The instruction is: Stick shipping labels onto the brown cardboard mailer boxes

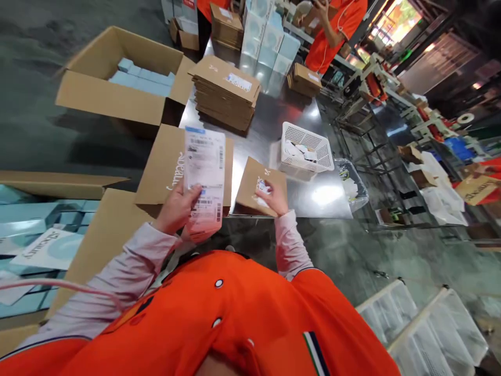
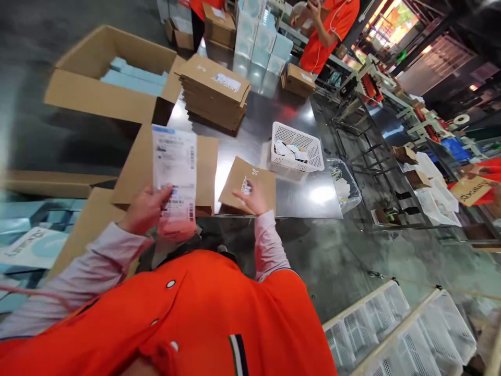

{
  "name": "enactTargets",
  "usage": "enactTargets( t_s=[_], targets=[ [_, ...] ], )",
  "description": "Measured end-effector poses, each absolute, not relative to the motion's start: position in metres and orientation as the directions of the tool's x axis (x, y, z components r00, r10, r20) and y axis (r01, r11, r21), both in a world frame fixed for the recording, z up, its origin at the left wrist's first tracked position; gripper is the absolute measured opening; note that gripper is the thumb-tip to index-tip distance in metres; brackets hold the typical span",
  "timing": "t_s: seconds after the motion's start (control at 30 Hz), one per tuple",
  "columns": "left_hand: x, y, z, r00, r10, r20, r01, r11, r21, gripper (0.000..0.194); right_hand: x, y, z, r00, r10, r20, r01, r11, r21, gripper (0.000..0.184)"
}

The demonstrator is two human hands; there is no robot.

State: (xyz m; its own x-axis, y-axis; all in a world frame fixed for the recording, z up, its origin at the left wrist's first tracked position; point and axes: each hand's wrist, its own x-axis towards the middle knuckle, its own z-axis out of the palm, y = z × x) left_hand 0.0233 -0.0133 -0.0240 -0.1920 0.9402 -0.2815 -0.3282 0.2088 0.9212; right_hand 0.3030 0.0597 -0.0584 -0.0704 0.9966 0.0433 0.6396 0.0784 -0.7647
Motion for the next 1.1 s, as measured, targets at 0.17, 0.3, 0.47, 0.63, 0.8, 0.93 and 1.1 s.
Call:
enactTargets(
  t_s=[0.17, 0.3, 0.47, 0.63, 0.8, 0.93, 1.1],
  targets=[
    [0.025, -0.031, -0.041, -0.003, 0.978, -0.209, -0.079, 0.208, 0.975, 0.061, 0.193, 0.017, -0.076, -0.317, 0.947, 0.046, 0.072, 0.072, -0.995, 0.044],
    [0.015, -0.029, -0.043, -0.252, 0.953, -0.168, -0.117, 0.142, 0.983, 0.061, 0.179, 0.015, -0.072, -0.482, 0.875, -0.029, 0.069, 0.005, -0.998, 0.044],
    [0.022, -0.036, -0.054, -0.352, 0.916, -0.191, -0.081, 0.174, 0.982, 0.047, 0.177, 0.045, -0.042, -0.485, 0.869, 0.099, 0.217, 0.229, -0.949, 0.023],
    [0.031, -0.035, -0.066, -0.589, 0.791, -0.168, -0.082, 0.148, 0.986, 0.044, 0.158, 0.055, -0.037, -0.541, 0.823, 0.175, 0.338, 0.403, -0.85, 0.015],
    [0.014, -0.027, -0.081, -0.276, 0.873, -0.401, -0.346, 0.299, 0.889, 0.053, 0.121, 0.115, -0.051, -0.516, 0.842, 0.156, 0.481, 0.436, -0.761, 0.016],
    [0.001, -0.048, -0.111, -0.158, 0.854, -0.496, -0.417, 0.398, 0.817, 0.066, 0.092, 0.172, -0.059, -0.403, 0.912, 0.077, 0.743, 0.375, -0.555, 0.039],
    [-0.007, -0.115, -0.13, -0.177, 0.787, -0.59, -0.387, 0.496, 0.778, 0.073, 0.073, 0.18, -0.069, -0.509, 0.86, 0.039, 0.816, 0.496, -0.297, 0.083]
  ],
)
